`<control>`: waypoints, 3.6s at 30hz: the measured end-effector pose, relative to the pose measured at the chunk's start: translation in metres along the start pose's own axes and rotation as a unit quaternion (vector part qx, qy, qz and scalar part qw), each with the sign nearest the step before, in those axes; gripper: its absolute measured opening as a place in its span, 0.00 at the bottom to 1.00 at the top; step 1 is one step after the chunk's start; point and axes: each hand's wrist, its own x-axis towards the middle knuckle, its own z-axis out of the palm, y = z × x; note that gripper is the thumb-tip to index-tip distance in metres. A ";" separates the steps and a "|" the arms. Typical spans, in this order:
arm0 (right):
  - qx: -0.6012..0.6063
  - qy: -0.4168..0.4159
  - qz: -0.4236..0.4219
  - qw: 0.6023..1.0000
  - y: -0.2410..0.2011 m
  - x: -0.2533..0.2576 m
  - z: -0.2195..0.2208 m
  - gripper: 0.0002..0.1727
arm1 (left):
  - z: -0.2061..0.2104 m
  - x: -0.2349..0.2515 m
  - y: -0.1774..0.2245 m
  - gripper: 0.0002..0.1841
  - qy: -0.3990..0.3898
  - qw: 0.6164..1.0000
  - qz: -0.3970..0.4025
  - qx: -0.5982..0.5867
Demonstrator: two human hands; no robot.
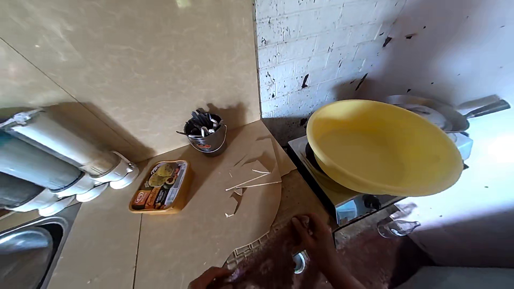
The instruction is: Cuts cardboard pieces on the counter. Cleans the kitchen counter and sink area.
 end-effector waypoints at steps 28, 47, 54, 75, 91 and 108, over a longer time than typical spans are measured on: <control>-0.335 -0.346 -0.035 0.876 0.057 0.044 0.138 0.39 | -0.001 0.126 -0.103 0.43 0.199 0.880 0.021 0.431; -0.342 -0.369 -0.023 0.864 0.052 0.045 0.135 0.40 | 0.002 0.124 -0.102 0.43 0.226 0.871 0.028 0.436; -0.344 -0.359 -0.013 0.867 0.048 0.041 0.136 0.38 | -0.016 0.116 -0.098 0.44 0.143 0.895 0.015 0.423; -0.419 -0.324 0.001 0.848 0.042 0.038 0.149 0.38 | -0.015 0.121 -0.099 0.43 0.159 0.902 0.015 0.401; -0.430 -0.345 0.029 0.834 0.037 0.036 0.149 0.40 | -0.017 0.128 -0.089 0.44 0.113 0.908 -0.042 0.401; -0.416 -0.336 -0.023 0.844 0.047 0.038 0.145 0.40 | -0.011 0.136 -0.098 0.43 0.158 0.899 -0.013 0.408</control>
